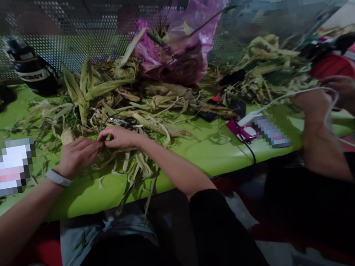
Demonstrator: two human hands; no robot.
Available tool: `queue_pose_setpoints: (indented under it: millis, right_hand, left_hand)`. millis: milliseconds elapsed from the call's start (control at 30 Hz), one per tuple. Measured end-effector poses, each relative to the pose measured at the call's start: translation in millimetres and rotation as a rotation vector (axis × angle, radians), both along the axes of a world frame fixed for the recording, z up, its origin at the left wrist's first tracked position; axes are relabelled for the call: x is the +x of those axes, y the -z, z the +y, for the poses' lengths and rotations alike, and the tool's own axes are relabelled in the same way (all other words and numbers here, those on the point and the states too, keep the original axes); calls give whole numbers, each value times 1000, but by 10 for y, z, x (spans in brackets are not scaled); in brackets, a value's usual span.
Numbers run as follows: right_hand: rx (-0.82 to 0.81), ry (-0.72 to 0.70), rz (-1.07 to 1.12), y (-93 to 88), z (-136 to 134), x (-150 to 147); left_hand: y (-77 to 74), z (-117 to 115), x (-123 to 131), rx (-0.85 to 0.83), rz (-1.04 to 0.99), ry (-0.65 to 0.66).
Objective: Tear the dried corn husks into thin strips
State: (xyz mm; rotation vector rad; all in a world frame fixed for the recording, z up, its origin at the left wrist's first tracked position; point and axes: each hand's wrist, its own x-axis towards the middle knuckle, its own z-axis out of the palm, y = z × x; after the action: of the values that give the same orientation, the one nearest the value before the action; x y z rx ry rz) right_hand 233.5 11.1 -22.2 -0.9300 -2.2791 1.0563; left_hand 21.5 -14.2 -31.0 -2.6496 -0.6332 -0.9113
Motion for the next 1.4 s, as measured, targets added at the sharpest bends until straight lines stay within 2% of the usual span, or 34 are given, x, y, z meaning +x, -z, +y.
queue_pose_setpoints:
  millis: [167,300,433,533,700,800,867,967,1067,1167,1300,1400]
  right_hand:
    - [-169,-62,163,110,98,36]
    - [-253,-62,221,165,131,43]
    - [-274,-38,234,185,125,29]
    - [-257,-8,248,182,126,14]
    - [-178,63,234,100,113,17]
    - [-143,150,196,17,71,28]
    - [-176,194,191,-30,41,30]
    - [-293,198,204,-66,16,21]
    - [-341,200,199,-72,11,6]
    - [-317,217,181,-83,5,5]
    - [-175,246,170,-151,-32,32]
    - [-246,235,159,-215,-73,47]
  left_hand:
    - [39,16,-16,-84,-14,-20]
    - [45,-9,6,-134,-8,-87]
    - [52,-19,27,-85,-80,-108]
    - [50,-19,21,-117,-87,-114]
    - [48,-19,-2,-237,-90,-105]
    - [64,-8,-5,-220,-124,-82]
    - [78,2,-5,-198,-132,-74]
    - [95,11,-8,-203,-146,-59]
    - [101,15,-13,-223,-167,-62]
    - [95,13,-7,-242,-155,-56]
    - [82,0,28,-286,-186,-107]
    - [71,-14,54,-316,-194,-164]
